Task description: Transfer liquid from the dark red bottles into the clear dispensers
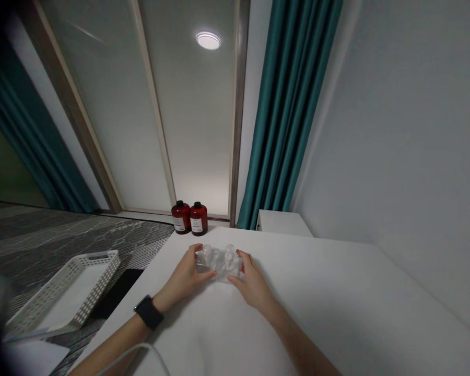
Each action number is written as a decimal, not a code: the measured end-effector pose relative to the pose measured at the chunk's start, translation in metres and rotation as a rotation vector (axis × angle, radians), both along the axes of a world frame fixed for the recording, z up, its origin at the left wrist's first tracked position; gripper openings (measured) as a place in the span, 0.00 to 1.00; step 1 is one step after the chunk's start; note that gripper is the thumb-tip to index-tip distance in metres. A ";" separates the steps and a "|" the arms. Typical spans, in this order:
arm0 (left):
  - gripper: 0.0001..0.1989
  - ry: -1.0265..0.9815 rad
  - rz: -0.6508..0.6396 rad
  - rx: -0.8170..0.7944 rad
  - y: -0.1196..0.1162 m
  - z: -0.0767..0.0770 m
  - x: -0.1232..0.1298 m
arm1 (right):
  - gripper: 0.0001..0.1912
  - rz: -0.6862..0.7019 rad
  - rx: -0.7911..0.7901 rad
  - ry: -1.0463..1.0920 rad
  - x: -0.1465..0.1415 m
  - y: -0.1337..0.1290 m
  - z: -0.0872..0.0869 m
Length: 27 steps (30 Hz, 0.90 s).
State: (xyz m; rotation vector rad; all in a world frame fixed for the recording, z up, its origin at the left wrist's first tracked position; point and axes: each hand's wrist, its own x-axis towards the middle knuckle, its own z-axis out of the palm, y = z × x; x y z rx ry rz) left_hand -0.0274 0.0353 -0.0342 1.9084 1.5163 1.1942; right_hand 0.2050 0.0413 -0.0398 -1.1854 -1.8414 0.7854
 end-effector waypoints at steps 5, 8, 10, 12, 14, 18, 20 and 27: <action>0.36 -0.028 0.053 0.012 0.006 0.003 -0.015 | 0.31 0.038 0.000 0.002 -0.020 0.019 0.003; 0.35 -0.022 0.078 0.032 0.012 0.007 -0.030 | 0.31 0.055 0.002 0.001 -0.038 0.029 0.003; 0.36 -0.015 0.110 0.034 0.017 0.008 -0.042 | 0.32 0.065 0.004 -0.003 -0.053 0.037 0.004; 0.36 -0.016 0.161 0.038 0.022 0.008 -0.053 | 0.32 0.073 0.010 -0.008 -0.067 0.044 0.004; 0.35 -0.026 0.225 0.042 0.026 0.007 -0.063 | 0.33 0.080 0.017 -0.013 -0.081 0.052 0.006; 0.30 -0.024 0.320 0.043 0.033 0.003 -0.082 | 0.32 0.093 0.037 -0.025 -0.105 0.065 0.009; 0.29 -0.009 0.350 0.045 0.035 0.001 -0.092 | 0.32 0.100 0.051 -0.028 -0.115 0.071 0.010; 0.36 0.014 0.401 0.017 0.041 -0.008 -0.114 | 0.32 0.094 0.075 -0.024 -0.145 0.085 0.000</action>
